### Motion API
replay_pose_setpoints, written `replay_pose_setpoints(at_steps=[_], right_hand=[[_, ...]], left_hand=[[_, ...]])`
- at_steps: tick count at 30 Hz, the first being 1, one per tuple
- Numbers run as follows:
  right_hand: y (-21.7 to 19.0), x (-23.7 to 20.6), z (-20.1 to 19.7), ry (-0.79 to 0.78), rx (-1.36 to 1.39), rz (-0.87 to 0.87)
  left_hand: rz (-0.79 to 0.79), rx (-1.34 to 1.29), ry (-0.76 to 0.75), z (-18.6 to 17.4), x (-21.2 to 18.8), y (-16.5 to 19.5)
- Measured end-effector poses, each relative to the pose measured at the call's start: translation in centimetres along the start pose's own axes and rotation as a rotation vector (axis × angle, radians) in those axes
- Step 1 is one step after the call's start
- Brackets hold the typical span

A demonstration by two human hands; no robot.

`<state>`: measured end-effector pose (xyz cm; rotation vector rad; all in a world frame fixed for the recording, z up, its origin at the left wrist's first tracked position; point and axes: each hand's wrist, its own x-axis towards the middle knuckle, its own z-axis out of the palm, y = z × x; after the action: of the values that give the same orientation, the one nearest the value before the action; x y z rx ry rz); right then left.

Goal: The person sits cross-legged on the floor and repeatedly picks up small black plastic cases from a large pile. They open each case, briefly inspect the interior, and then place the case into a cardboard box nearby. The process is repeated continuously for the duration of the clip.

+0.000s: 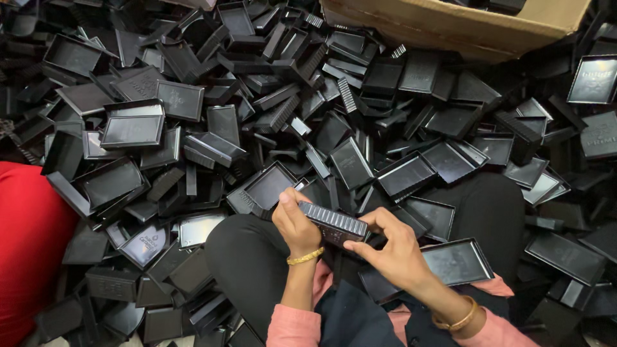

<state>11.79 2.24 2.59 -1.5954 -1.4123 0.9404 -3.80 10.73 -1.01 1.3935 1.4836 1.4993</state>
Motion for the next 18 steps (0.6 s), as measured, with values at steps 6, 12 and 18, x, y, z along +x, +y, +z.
replay_pose_setpoints(at_steps=[6,12,18], right_hand=[[-3.9,8.5,-5.1,-0.216,0.039,0.011],[-5.1,16.2,-8.4,0.238,0.657,-0.372],[0.4,12.3,6.3,-0.287,-0.458,-0.551]], left_hand=[[0.126,0.252,-0.045,-3.1,2.5,-0.6],[0.091,1.167,-0.352,-8.3,5.1,-3.3],[0.098,1.333,-0.466,-7.0,4.1,-5.0]])
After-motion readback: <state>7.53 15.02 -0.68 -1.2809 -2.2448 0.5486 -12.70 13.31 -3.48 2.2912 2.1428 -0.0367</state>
